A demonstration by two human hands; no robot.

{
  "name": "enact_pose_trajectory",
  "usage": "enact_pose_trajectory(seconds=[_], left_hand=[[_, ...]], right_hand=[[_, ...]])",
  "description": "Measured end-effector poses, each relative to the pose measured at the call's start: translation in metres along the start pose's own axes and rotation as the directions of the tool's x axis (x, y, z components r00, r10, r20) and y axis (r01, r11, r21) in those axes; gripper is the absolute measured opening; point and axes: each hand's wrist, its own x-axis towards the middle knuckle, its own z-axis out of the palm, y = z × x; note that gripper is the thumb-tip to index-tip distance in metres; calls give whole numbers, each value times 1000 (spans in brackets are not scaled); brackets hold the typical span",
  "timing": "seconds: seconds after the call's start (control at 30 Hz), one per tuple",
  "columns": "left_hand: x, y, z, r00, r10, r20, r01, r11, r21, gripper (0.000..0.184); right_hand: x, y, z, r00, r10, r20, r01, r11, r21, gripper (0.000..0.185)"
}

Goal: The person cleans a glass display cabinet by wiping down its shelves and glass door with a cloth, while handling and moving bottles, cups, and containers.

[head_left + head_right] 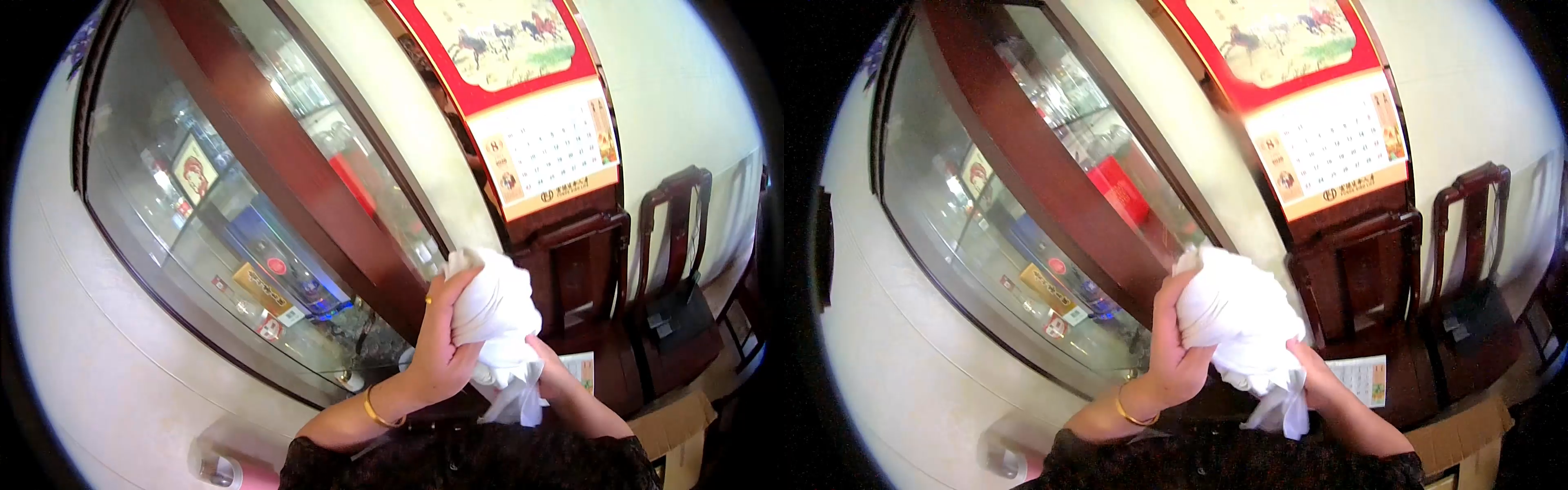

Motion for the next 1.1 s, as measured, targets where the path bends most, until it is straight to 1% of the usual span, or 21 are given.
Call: enact_pose_trajectory(seconds=[0.03,0.07,0.13,0.17,0.27,0.3,0.37,0.4,0.47,0.5,0.53,0.6,0.63,0.7,0.77,0.8,0.83,0.87,0.9,1.0,1.1], left_hand=[[2,3,-2,1000,-7,-31,7,1000,6,56],[1,2,-6,999,11,-41,-11,1000,16,56],[-2,-1,-13,999,42,-20,-40,995,96,57],[-3,0,-12,998,-3,-59,4,1000,6,57],[-10,-4,-12,998,43,53,-49,993,108,57],[-6,-5,-8,972,176,156,-197,972,131,56],[-11,-7,3,884,282,373,-321,946,45,48],[-15,-8,8,824,304,479,-352,936,12,46],[-23,-3,9,774,282,567,-427,894,138,43],[-22,-2,4,770,254,586,-485,829,278,38],[-21,0,-3,771,255,583,-486,828,281,38],[-20,3,-21,914,254,318,-399,713,577,39],[-20,-5,-31,915,336,223,-393,621,678,41],[-24,-22,-40,956,278,91,-236,547,803,45],[-28,-38,-38,972,233,25,-134,468,874,45],[-28,-42,-37,970,243,21,-135,462,877,45],[-29,-47,-36,964,257,69,-158,344,926,44],[-31,-51,-37,958,262,117,-178,222,959,44],[-31,-50,-37,958,262,118,-174,203,963,40],[-30,-50,-34,963,261,68,-135,247,960,51],[-30,-50,-41,957,275,95,-174,280,944,43]], right_hand=[[-2,-1,1,995,-98,13,99,976,-196,52],[-4,-2,1,1000,-23,15,27,962,-272,57],[2,11,0,987,76,142,-98,984,148,65],[-9,8,1,977,173,125,-187,977,104,78],[-9,4,14,947,33,318,-110,968,227,92],[-14,-6,27,932,-55,358,-31,972,232,92],[-13,-22,40,908,-201,368,94,953,289,94],[-10,-32,41,878,-216,427,99,955,280,81],[-1,-47,42,917,-166,362,101,976,192,61],[-1,-60,59,923,-311,228,268,943,199,52],[2,-77,77,851,-491,187,482,871,97,52],[24,-108,94,742,-664,97,666,746,11,49],[31,-124,113,646,-758,95,763,642,-67,47],[52,-166,160,441,-866,233,888,385,-252,47],[78,-213,217,206,-904,374,927,59,-369,51],[86,-234,253,-19,-883,469,930,-188,-317,50],[94,-254,289,-242,-809,535,874,-422,-243,50],[100,-274,325,-319,-750,579,766,-564,-308,67],[123,-278,333,-450,-743,495,794,-586,-159,51],[131,-292,403,-302,-762,574,877,-458,-147,49],[154,-284,416,-173,-752,636,905,-376,-198,54]])
